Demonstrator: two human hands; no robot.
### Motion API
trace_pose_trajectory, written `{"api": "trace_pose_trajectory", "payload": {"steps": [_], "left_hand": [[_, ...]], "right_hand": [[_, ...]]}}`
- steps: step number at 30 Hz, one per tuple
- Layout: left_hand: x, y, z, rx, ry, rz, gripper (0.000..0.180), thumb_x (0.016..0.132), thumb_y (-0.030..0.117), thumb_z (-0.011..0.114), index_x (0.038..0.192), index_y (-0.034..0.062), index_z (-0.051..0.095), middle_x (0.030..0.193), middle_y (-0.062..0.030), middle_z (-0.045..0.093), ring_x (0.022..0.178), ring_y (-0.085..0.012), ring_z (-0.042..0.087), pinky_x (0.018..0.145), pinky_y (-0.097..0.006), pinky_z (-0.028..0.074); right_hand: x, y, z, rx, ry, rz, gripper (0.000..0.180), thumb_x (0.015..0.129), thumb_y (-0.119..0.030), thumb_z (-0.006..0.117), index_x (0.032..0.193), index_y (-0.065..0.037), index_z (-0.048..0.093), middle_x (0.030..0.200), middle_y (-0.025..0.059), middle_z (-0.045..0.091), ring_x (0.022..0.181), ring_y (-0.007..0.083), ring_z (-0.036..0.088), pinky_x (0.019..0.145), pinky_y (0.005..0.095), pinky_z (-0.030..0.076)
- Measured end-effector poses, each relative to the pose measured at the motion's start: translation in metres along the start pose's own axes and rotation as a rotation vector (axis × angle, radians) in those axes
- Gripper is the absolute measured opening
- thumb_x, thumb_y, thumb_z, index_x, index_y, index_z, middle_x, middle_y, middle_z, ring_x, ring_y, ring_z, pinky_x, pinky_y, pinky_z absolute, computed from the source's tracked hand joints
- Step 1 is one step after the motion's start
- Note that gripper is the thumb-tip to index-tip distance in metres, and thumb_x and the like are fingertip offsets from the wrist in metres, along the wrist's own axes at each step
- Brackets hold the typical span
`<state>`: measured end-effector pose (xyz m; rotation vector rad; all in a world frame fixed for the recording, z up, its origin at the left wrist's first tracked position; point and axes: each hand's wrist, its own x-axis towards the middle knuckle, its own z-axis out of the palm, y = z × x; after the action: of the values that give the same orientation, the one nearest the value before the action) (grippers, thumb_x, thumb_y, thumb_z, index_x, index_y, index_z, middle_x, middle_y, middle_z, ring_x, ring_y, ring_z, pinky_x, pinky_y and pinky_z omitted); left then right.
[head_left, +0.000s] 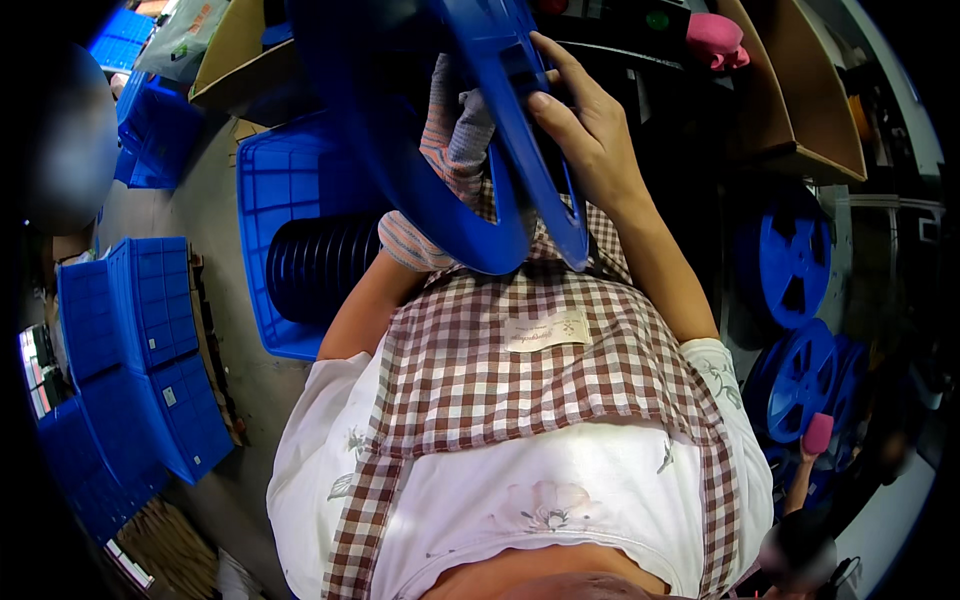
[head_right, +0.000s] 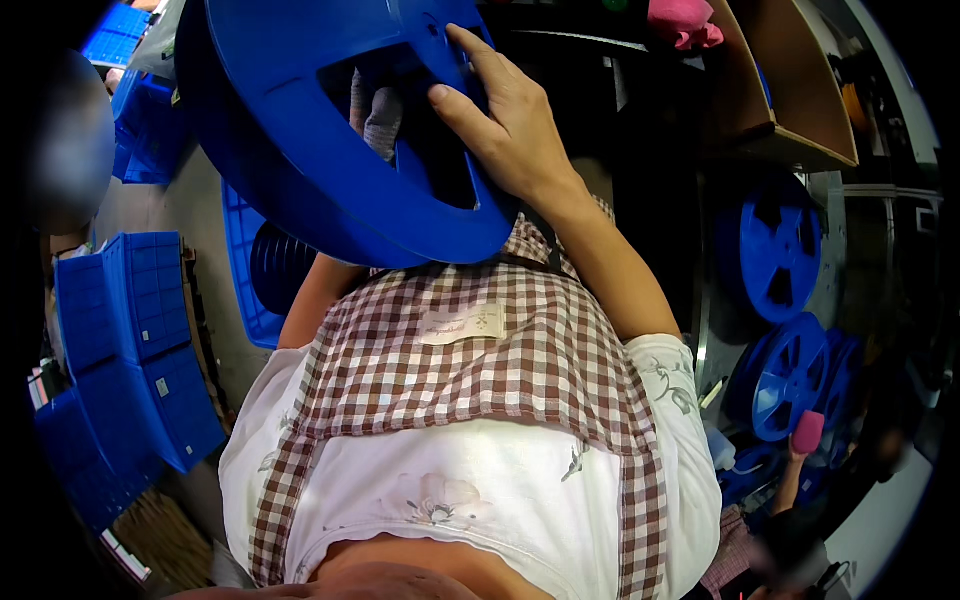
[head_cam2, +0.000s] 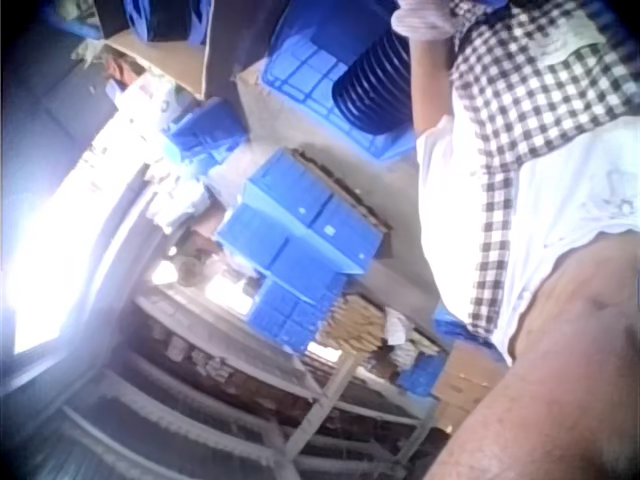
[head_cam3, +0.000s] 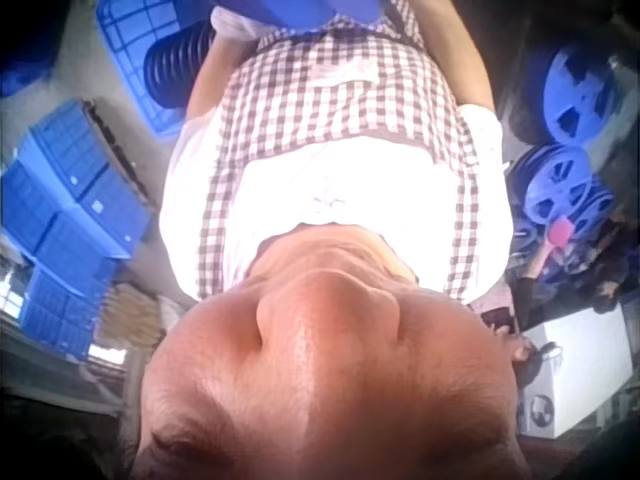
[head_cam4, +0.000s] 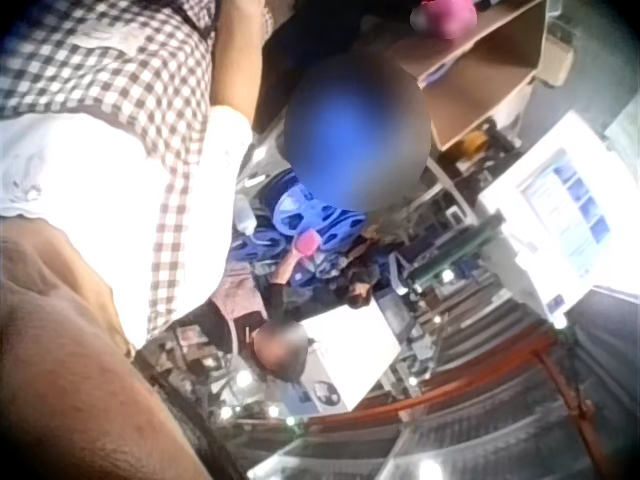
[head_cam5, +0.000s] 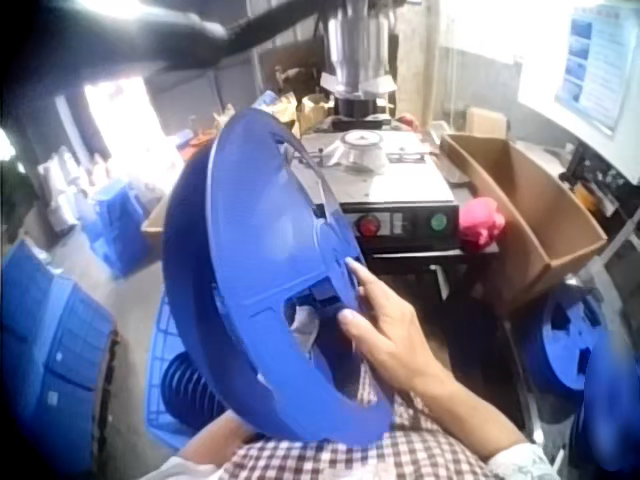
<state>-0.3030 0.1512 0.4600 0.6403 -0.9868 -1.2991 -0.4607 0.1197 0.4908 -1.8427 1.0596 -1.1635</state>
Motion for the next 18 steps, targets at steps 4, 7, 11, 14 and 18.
{"api": "trace_pose_trajectory", "payload": {"steps": [4, 7, 11, 14, 18], "left_hand": [[0.008, -0.022, -0.013, -0.099, -0.095, 0.076, 0.084, 0.085, 0.027, 0.071, 0.149, 0.0155, 0.017, 0.13, -0.0102, 0.049, 0.118, -0.0183, 0.053, 0.095, -0.027, 0.051], [0.015, -0.049, -0.021, -0.344, -0.162, 0.099, 0.081, 0.084, 0.025, 0.072, 0.147, 0.0147, 0.022, 0.126, -0.0089, 0.052, 0.113, -0.0165, 0.055, 0.09, -0.024, 0.053], [0.014, -0.048, -0.018, -0.379, -0.129, 0.062, 0.072, 0.085, 0.024, 0.071, 0.142, 0.0128, 0.029, 0.123, -0.0083, 0.053, 0.11, -0.0155, 0.056, 0.087, -0.023, 0.054], [0.012, -0.049, -0.019, -0.367, -0.09, -0.012, 0.065, 0.085, 0.023, 0.07, 0.138, 0.0113, 0.034, 0.121, -0.0079, 0.054, 0.107, -0.0147, 0.057, 0.085, -0.023, 0.054], [0.007, -0.061, -0.031, -0.42, -0.014, -0.198, 0.056, 0.086, 0.021, 0.069, 0.133, 0.0094, 0.04, 0.118, -0.0073, 0.056, 0.104, -0.0137, 0.058, 0.083, -0.022, 0.054]], "right_hand": [[0.0, 0.002, 0.0, -0.004, 0.014, 0.021, 0.073, 0.085, -0.053, 0.054, 0.137, -0.002, 0.044, 0.121, 0.0274, 0.055, 0.11, 0.0381, 0.057, 0.093, 0.0455, 0.047], [0.001, 0.003, 0.001, 0.01, 0.02, 0.022, 0.073, 0.086, -0.053, 0.053, 0.137, -0.002, 0.044, 0.123, 0.0289, 0.054, 0.113, 0.0406, 0.055, 0.094, 0.0466, 0.046], [0.0, 0.005, 0.001, 0.015, 0.027, 0.039, 0.073, 0.086, -0.053, 0.053, 0.137, -0.002, 0.044, 0.118, 0.0287, 0.056, 0.113, 0.0399, 0.055, 0.092, 0.0457, 0.047], [0.001, 0.005, 0.0, 0.01, 0.024, 0.058, 0.072, 0.086, -0.052, 0.054, 0.137, -0.002, 0.044, 0.111, 0.026, 0.059, 0.106, 0.0367, 0.059, 0.087, 0.0433, 0.05], [0.001, 0.0, -0.001, 0.064, 0.008, 0.105, 0.07, 0.086, -0.049, 0.055, 0.137, -0.002, 0.044, 0.096, 0.018, 0.062, 0.085, 0.0259, 0.065, 0.074, 0.0356, 0.053]]}}
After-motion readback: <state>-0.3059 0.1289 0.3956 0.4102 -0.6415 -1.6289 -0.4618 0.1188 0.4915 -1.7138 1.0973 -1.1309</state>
